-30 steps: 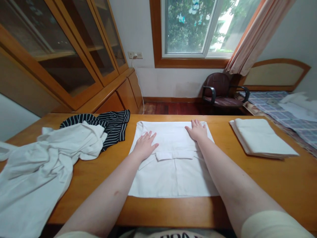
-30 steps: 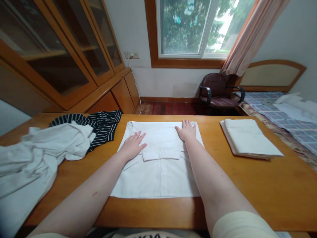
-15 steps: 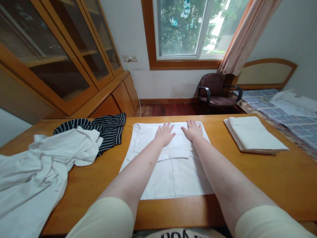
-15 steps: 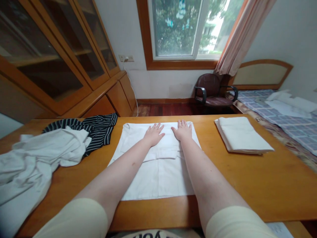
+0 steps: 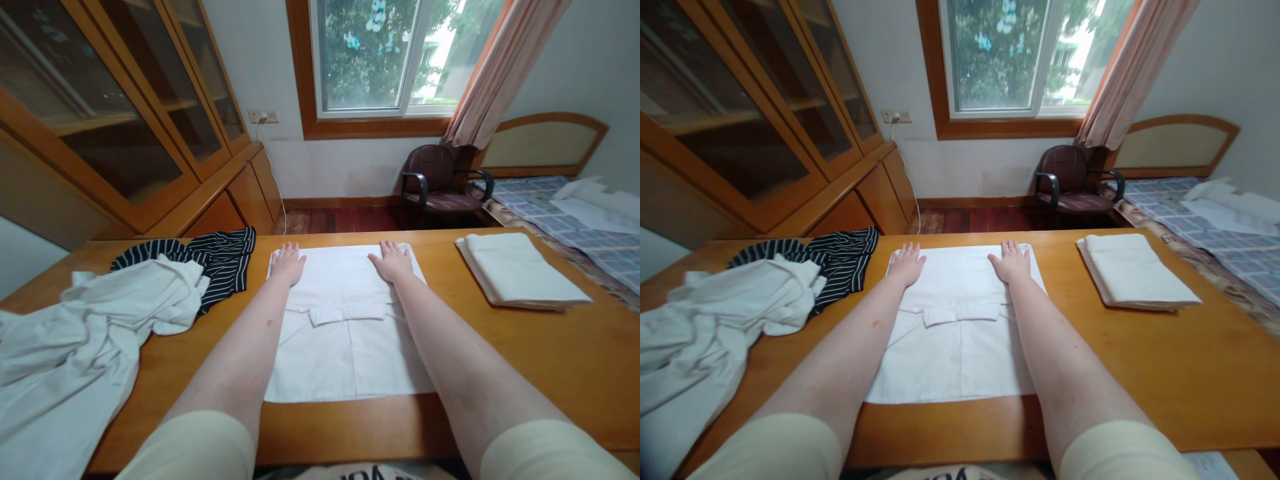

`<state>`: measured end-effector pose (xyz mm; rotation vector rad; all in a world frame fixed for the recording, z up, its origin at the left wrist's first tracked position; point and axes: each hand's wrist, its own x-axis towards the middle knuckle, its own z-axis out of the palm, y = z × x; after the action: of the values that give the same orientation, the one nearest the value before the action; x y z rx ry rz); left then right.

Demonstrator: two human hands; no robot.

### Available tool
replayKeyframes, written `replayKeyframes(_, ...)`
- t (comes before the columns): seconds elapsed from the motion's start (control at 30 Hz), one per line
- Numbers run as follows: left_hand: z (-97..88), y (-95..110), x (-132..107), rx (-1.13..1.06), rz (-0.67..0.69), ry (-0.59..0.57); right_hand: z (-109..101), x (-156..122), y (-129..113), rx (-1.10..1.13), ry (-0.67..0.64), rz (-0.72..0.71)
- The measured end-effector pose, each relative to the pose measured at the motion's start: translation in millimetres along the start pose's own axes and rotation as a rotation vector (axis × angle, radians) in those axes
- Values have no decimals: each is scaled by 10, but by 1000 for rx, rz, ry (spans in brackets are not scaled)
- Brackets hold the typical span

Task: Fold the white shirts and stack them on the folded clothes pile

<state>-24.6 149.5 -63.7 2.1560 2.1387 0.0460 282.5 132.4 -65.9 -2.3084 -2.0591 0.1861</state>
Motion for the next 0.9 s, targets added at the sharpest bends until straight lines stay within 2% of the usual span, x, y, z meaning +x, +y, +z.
replayKeyframes(0.13, -6, -75, 12, 5, 17, -7, -8, 33, 55, 1, -7, -5)
replayKeyframes(0.33, 20, -141, 15, 14, -26, 29, -48, 111, 408, 31, -5, 113)
replayKeyframes(0.43, 33, -142, -12, -6, -31, 117, -56, 117, 519, 82, 74, 159)
replayKeyframes(0.53, 49, -162, -41, -59, -140, 269, -59, 107, 537, 150, 198, 225)
replayKeyframes(0.6, 59, -181, -47, -97, -216, 330, -67, 101, 530, 179, 238, 245)
replayKeyframes(0.77, 49, -214, -19, -157, -245, 311, -93, 104, 548, 200, 267, 214)
replayKeyframes(0.9, 1, -253, -13, -215, -255, 357, -111, 111, 609, 252, 301, 205)
